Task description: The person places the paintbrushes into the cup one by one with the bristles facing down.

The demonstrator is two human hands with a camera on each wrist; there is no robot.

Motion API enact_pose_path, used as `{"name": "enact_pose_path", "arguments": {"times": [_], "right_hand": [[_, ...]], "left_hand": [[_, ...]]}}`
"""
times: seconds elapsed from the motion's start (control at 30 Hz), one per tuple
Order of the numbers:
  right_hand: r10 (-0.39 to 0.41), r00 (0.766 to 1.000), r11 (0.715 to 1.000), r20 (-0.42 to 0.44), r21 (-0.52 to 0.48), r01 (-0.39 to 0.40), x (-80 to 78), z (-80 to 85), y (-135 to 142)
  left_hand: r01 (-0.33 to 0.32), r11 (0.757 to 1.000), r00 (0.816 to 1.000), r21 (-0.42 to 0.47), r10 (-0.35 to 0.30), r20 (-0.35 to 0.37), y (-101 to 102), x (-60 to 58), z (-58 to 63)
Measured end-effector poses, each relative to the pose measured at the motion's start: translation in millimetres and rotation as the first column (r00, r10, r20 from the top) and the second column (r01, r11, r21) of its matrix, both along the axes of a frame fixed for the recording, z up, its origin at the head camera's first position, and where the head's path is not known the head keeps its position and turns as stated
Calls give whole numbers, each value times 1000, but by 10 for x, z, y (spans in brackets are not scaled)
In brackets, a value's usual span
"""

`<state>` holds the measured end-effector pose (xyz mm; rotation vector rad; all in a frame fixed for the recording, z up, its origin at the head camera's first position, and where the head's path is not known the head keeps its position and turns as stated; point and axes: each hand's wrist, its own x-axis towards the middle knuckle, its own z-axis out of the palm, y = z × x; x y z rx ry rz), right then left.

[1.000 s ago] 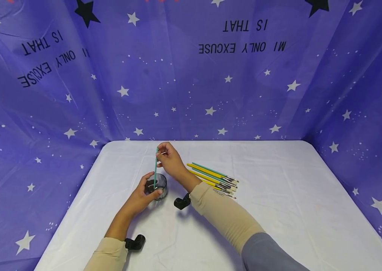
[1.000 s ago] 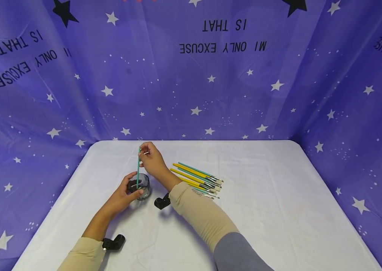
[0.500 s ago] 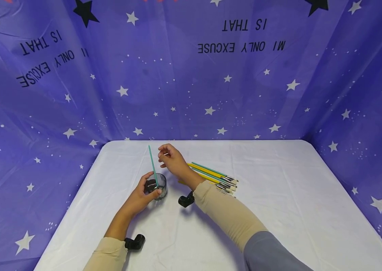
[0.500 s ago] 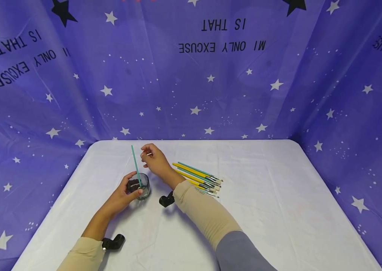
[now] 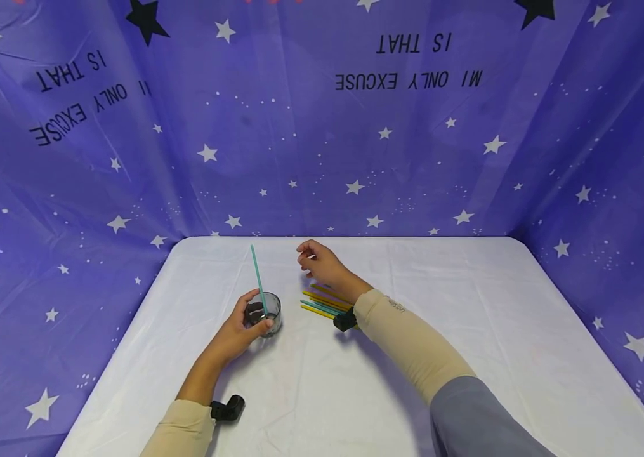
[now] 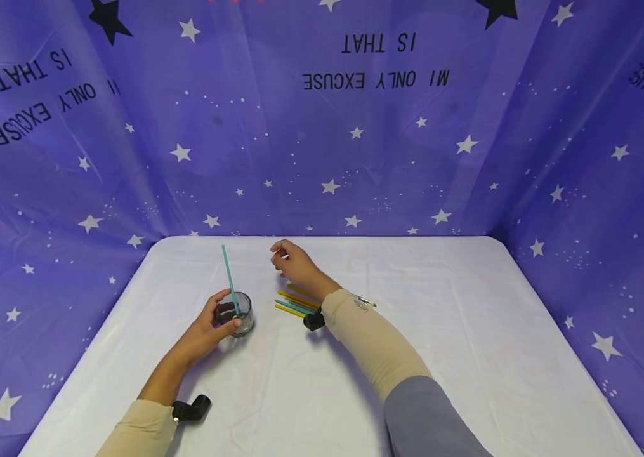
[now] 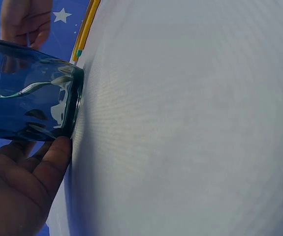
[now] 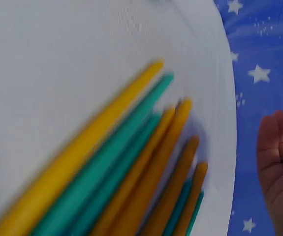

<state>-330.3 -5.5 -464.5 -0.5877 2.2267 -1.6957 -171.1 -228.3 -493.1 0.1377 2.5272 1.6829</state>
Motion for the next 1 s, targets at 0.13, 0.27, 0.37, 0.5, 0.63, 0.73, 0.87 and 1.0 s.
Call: {"name": "enact_pose_path", "arguments": {"times": [0.13, 0.27, 0.37, 0.5, 0.63, 0.73, 0.87, 1.0], "right_hand": [[20, 999, 997, 36, 77, -23, -64, -12, 144], [51, 998, 984, 28, 171, -55, -109, -21, 289], [65, 998, 962, -3, 265, -62, -145, -20, 403], [86, 995, 927, -46, 371, -63, -193, -27, 531], [95, 993, 896, -75, 441, -52, -240, -60, 600], [95, 993, 881, -65, 471, -54, -256, -78, 617], [123, 989, 846, -78, 530, -63, -262, -87, 614], [171, 978, 805, -120, 590, -68, -265, -85, 604]], "left_hand": [[1, 1000, 1000, 4, -1, 9, 0, 4, -1], [4, 1000, 1000, 12, -4, 18, 2, 2, -7], [6, 1000, 1000, 13, -6, 19, 5, 2, 0], [-2, 1000, 1000, 3, 2, 23, -2, 5, 10], [-1, 1000, 1000, -2, 1, 18, -21, 9, 13], [-1, 1000, 1000, 2, 1, 19, -22, 3, 1], [1, 1000, 1000, 12, -1, 25, -21, -6, -25], [8, 1000, 1000, 22, -8, 24, -20, -2, -17]]}}
